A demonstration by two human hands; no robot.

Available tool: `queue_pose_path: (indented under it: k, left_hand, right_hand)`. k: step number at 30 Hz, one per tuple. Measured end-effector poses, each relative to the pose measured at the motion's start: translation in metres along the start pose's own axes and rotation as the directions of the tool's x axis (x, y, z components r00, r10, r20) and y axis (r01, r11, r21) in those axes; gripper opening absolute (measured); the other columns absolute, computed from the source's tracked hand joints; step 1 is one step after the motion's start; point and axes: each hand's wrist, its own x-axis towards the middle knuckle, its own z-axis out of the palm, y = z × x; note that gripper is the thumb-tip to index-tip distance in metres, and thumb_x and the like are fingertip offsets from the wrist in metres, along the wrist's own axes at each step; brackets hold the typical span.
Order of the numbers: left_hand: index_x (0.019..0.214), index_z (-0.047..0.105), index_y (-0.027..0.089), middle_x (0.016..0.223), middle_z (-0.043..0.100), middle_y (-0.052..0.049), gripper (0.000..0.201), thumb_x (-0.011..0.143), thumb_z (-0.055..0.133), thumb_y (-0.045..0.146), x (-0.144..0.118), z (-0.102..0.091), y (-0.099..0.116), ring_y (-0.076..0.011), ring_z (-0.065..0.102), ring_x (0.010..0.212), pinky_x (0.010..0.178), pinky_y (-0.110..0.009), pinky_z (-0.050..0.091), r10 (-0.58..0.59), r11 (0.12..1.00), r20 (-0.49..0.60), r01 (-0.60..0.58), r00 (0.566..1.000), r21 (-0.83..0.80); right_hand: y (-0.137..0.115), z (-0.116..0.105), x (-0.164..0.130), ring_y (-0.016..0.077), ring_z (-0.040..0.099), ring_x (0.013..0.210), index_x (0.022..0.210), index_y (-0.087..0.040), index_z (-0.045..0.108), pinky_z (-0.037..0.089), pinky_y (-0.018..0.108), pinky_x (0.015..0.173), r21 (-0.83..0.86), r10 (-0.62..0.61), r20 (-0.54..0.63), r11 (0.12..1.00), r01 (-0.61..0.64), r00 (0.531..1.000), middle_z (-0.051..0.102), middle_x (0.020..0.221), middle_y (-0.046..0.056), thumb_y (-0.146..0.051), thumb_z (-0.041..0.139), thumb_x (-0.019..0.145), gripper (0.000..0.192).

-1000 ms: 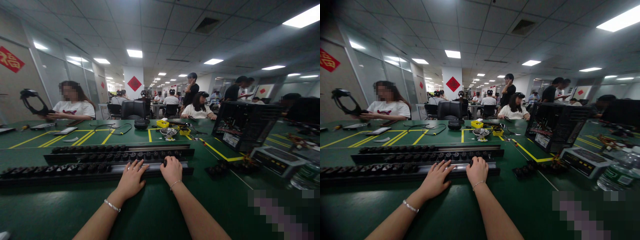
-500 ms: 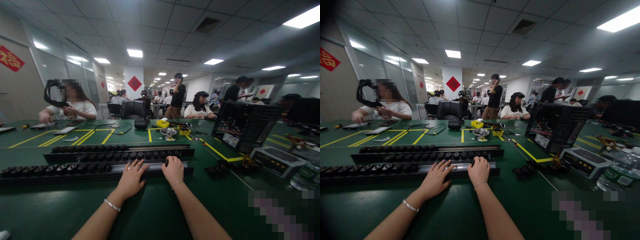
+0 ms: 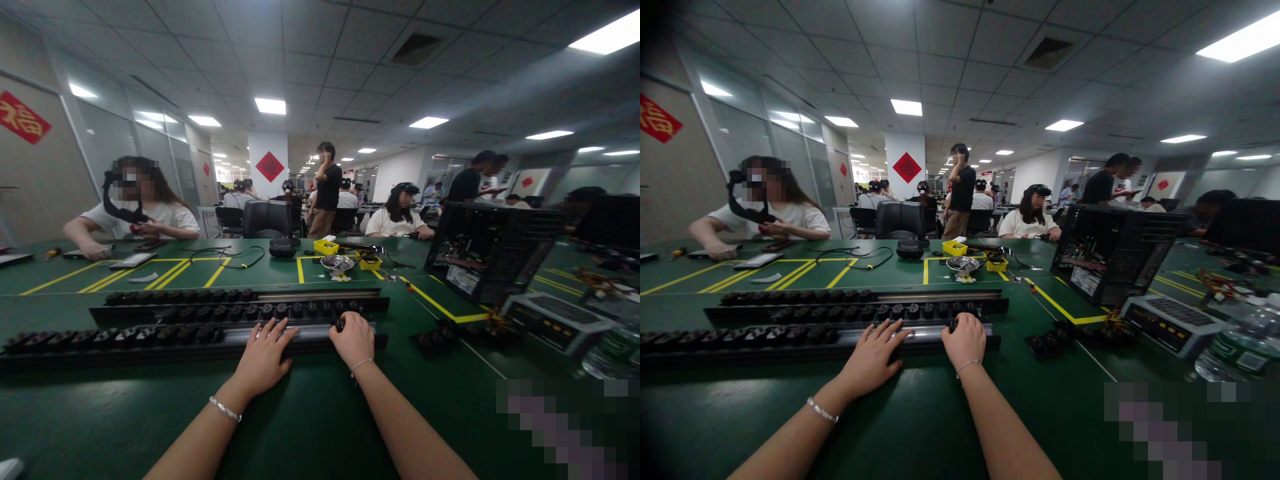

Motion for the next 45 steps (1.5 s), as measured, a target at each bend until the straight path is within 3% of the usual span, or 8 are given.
queue_pose_path:
  k: [15,22,36,41,45]
  left_hand:
    - [0.133,0.031,0.039,0.146,0.030,0.001,0.066,0.071,0.054,0.033,0.000,-0.001,0.000,-0.0271,0.022,0.134,0.107,-0.052,0.016,0.000,1.000,0.000,0.000,1.000,-0.011]
    - [0.133,0.031,0.039,0.146,0.030,0.000,0.065,0.072,0.054,0.033,-0.001,-0.001,0.000,-0.0269,0.022,0.134,0.107,-0.051,0.016,0.002,1.000,0.001,-0.002,1.000,-0.009]
    - [0.132,0.033,0.038,0.145,0.032,0.000,0.064,0.071,0.053,0.031,0.000,-0.002,0.001,-0.0273,0.023,0.134,0.107,-0.052,0.017,0.000,1.000,-0.006,0.000,1.000,-0.011]
    - [0.132,0.033,0.038,0.145,0.031,0.000,0.063,0.072,0.053,0.033,0.000,-0.002,0.000,-0.0276,0.023,0.134,0.107,-0.053,0.017,0.007,1.000,-0.002,-0.007,1.000,-0.025]
    - [0.132,0.033,0.038,0.146,0.031,0.000,0.064,0.072,0.053,0.032,0.000,0.000,-0.001,-0.0276,0.022,0.134,0.107,-0.053,0.016,0.009,1.000,-0.007,-0.009,1.000,-0.024]
  right_hand:
    - [0.004,-0.006,0.001,0.0205,0.051,0.099,0.099,-0.020,0.056,0.034,0.032,0.084,0.013,-0.001,0.046,1.000,0.001,0.999,0.060,0.103,0.006,-0.027,0.046,0.074,0.027]
    - [0.011,-0.003,0.001,0.0286,0.036,0.120,0.105,-0.017,0.058,0.017,0.042,0.102,-0.094,0.047,-0.041,0.994,-0.051,0.998,0.054,0.118,0.011,-0.037,0.051,0.070,0.040]
    - [0.023,-0.010,0.007,0.0247,0.042,0.114,0.106,-0.020,0.055,0.011,0.054,0.103,-0.070,0.089,0.031,0.994,-0.087,0.996,0.055,0.117,0.009,-0.032,0.044,0.074,0.036]
    - [0.026,-0.013,0.007,0.0315,0.029,0.125,0.112,-0.022,0.055,0.017,0.057,0.099,-0.135,0.170,0.056,0.978,-0.161,0.984,0.046,0.128,0.009,-0.041,0.046,0.073,0.044]
    - [0.028,-0.018,0.009,0.0276,0.039,0.118,0.117,-0.022,0.051,0.032,0.046,0.094,-0.108,0.192,0.115,0.978,-0.180,0.975,0.044,0.130,0.009,-0.040,0.043,0.074,0.047]
